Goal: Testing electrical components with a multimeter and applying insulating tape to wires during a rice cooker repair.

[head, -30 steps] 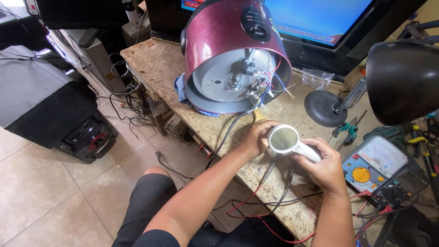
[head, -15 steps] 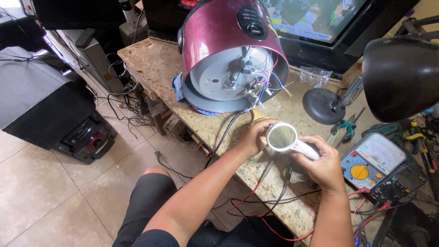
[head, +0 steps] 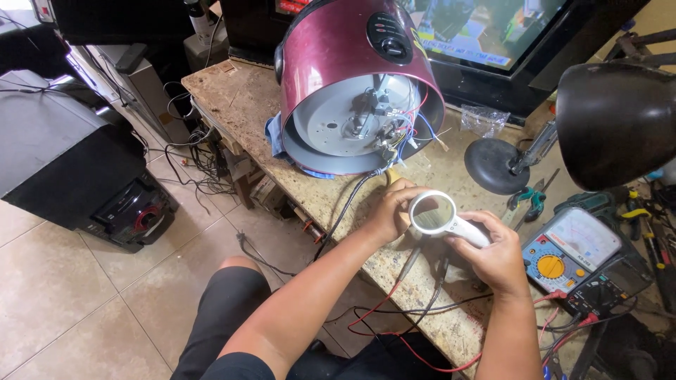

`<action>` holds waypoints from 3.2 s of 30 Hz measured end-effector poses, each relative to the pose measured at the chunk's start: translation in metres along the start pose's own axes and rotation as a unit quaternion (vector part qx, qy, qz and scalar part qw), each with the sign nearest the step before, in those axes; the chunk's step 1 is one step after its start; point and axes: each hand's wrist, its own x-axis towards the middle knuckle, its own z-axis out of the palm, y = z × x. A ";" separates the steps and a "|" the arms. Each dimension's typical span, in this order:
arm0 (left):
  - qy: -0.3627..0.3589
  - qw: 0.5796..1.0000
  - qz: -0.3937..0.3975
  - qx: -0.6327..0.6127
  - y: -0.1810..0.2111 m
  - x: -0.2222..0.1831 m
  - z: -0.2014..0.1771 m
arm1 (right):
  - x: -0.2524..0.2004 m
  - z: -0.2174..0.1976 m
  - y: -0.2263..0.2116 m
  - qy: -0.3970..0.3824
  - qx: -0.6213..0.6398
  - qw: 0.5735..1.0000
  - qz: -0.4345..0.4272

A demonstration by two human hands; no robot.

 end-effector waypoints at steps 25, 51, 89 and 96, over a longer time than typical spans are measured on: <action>-0.017 0.997 -0.055 0.046 0.030 -0.004 -0.002 | -0.001 0.000 -0.008 -0.003 -0.005 1.000 0.009; -0.021 0.993 -0.093 -0.072 0.004 0.009 0.006 | 0.001 -0.013 -0.022 -0.047 -0.007 0.999 0.009; -0.023 0.992 -0.081 0.090 0.033 0.002 -0.005 | -0.001 -0.011 -0.004 0.036 -0.004 0.998 0.055; -0.083 0.979 -0.136 0.126 0.074 0.001 -0.015 | 0.003 -0.013 -0.002 0.121 -0.199 0.953 0.196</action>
